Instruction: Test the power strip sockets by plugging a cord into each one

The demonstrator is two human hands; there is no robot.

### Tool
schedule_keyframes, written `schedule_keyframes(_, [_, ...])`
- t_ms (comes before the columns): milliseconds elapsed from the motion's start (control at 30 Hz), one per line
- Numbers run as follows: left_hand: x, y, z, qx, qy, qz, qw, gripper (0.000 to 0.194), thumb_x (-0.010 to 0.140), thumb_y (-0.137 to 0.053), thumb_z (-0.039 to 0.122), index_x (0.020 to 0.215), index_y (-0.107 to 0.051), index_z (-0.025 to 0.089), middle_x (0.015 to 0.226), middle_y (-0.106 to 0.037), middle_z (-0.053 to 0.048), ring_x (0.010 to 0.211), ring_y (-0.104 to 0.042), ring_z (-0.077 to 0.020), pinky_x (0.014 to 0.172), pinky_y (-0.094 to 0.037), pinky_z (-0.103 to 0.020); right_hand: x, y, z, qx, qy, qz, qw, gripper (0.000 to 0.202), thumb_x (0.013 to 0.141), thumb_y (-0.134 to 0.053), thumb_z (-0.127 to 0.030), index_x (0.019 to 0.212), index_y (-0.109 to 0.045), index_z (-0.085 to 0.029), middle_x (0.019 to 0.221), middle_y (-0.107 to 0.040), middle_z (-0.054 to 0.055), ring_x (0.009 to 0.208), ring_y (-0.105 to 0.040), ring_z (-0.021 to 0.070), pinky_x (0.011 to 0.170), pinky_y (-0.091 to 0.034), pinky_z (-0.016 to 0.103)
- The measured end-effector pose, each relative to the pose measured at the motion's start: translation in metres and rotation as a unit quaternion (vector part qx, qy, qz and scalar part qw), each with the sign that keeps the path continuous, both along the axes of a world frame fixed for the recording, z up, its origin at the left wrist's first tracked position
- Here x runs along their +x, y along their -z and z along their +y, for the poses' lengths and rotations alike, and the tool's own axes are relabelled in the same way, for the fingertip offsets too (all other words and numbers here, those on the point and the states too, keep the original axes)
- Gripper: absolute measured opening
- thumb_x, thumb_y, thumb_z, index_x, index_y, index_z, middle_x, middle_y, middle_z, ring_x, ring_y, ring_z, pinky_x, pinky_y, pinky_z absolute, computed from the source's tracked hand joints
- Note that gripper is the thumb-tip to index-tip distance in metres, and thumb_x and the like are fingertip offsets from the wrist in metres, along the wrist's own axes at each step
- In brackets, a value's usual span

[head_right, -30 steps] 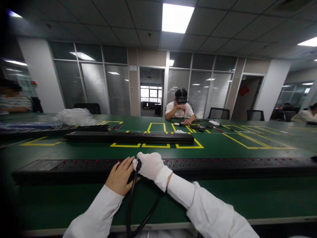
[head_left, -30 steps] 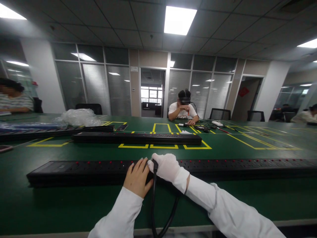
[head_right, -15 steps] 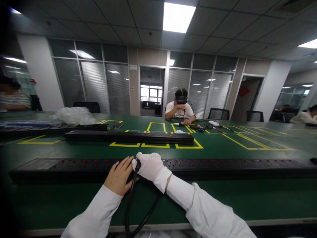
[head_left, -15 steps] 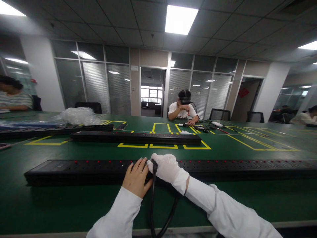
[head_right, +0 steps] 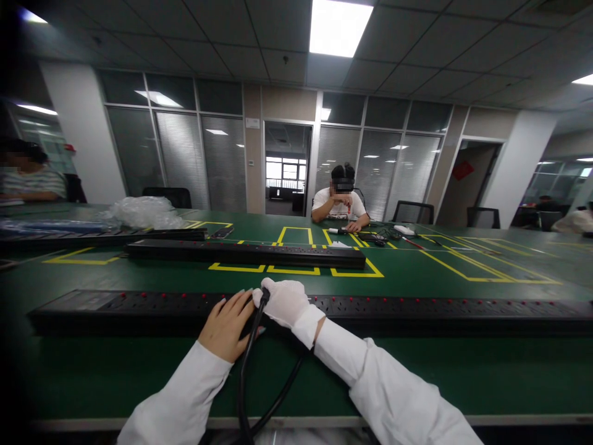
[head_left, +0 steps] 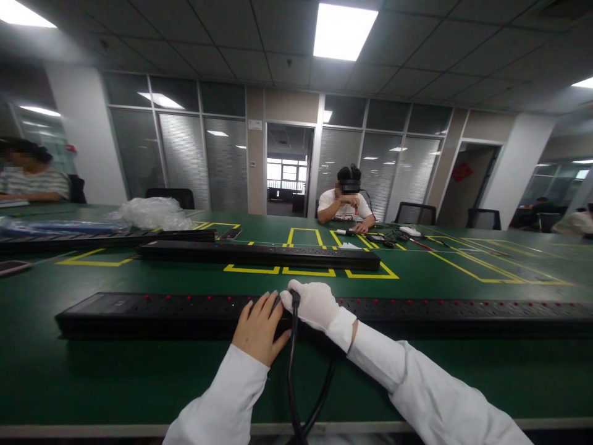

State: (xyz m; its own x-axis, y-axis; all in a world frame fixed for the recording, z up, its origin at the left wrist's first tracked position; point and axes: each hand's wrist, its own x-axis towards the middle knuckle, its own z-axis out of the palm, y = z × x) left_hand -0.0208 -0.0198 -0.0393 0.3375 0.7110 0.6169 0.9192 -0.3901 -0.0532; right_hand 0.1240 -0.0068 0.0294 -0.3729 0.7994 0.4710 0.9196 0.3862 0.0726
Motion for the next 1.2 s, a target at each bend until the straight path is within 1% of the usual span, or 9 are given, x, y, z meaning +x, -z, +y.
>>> schedule_keyframes(133, [-0.001,0.0,0.0,0.003,0.005,-0.006,1.0,0.046,0.07,-0.049,0.03,0.116,-0.047,0.022,0.126,-0.047,-0.007,0.115,-0.039,-0.0263,0.093,-0.03,-0.044,-0.002,0.002,-0.01,0.024,-0.017,0.005,1.0,0.032,0.085,-0.031,-0.044,0.083,-0.054,-0.022,0.07,-0.064,0.001,0.062,-0.057,0.0124,0.054,-0.028,0.022])
schedule_keyframes(333, [-0.001,0.0,-0.001,0.002,0.006,-0.011,1.0,0.046,0.07,-0.048,0.029,0.115,-0.048,0.023,0.125,-0.048,-0.007,0.115,-0.04,-0.0263,0.093,-0.031,-0.044,-0.003,0.0,-0.015,0.025,-0.01,0.011,1.0,0.034,0.085,-0.03,-0.045,0.082,-0.054,-0.021,0.072,-0.065,0.002,0.062,-0.058,0.0125,0.055,-0.028,0.022])
schedule_keyframes(567, [0.0,0.001,0.0,0.004,0.005,-0.013,1.0,0.045,0.071,-0.048,0.03,0.116,-0.048,0.023,0.125,-0.048,-0.006,0.115,-0.04,-0.0264,0.093,-0.031,-0.044,-0.001,0.002,-0.011,0.028,-0.019,0.01,0.999,0.032,0.085,-0.031,-0.045,0.083,-0.053,-0.023,0.071,-0.064,0.0,0.062,-0.057,0.0122,0.055,-0.028,0.022])
schedule_keyframes(733, [0.0,0.002,0.001,0.011,0.0,-0.008,1.0,0.05,0.071,-0.05,0.035,0.119,-0.045,0.023,0.125,-0.048,-0.007,0.115,-0.04,-0.0272,0.093,-0.03,-0.045,0.0,0.001,-0.001,-0.01,-0.007,-0.004,1.0,0.032,0.085,-0.033,-0.047,0.085,-0.054,-0.023,0.067,-0.063,0.0,0.062,-0.058,0.0125,0.053,-0.027,0.022])
schedule_keyframes(833, [0.0,0.002,0.001,0.005,-0.001,-0.003,1.0,0.051,0.072,-0.05,0.035,0.12,-0.043,0.022,0.126,-0.047,-0.007,0.115,-0.039,-0.0275,0.093,-0.03,-0.045,0.001,0.0,0.001,-0.015,-0.001,-0.005,1.0,0.035,0.084,-0.032,-0.05,0.086,-0.054,-0.024,0.067,-0.063,0.0,0.062,-0.058,0.0128,0.053,-0.027,0.022])
schedule_keyframes(1033, [-0.001,0.003,0.001,0.006,0.002,-0.005,1.0,0.047,0.07,-0.05,0.032,0.116,-0.047,0.023,0.125,-0.048,-0.006,0.115,-0.04,-0.0264,0.093,-0.031,-0.044,0.0,0.0,-0.01,0.025,-0.026,0.0,0.999,0.035,0.086,-0.029,-0.046,0.083,-0.054,-0.022,0.069,-0.063,0.001,0.061,-0.057,0.0126,0.054,-0.026,0.023])
schedule_keyframes(1200, [-0.001,0.002,-0.001,-0.001,0.004,-0.015,1.0,0.046,0.07,-0.049,0.03,0.116,-0.048,0.022,0.125,-0.048,-0.005,0.115,-0.039,-0.0257,0.093,-0.031,-0.044,0.0,-0.001,-0.014,0.04,-0.022,-0.008,0.999,0.035,0.086,-0.029,-0.046,0.081,-0.053,-0.023,0.069,-0.064,0.001,0.059,-0.056,0.013,0.053,-0.025,0.024])
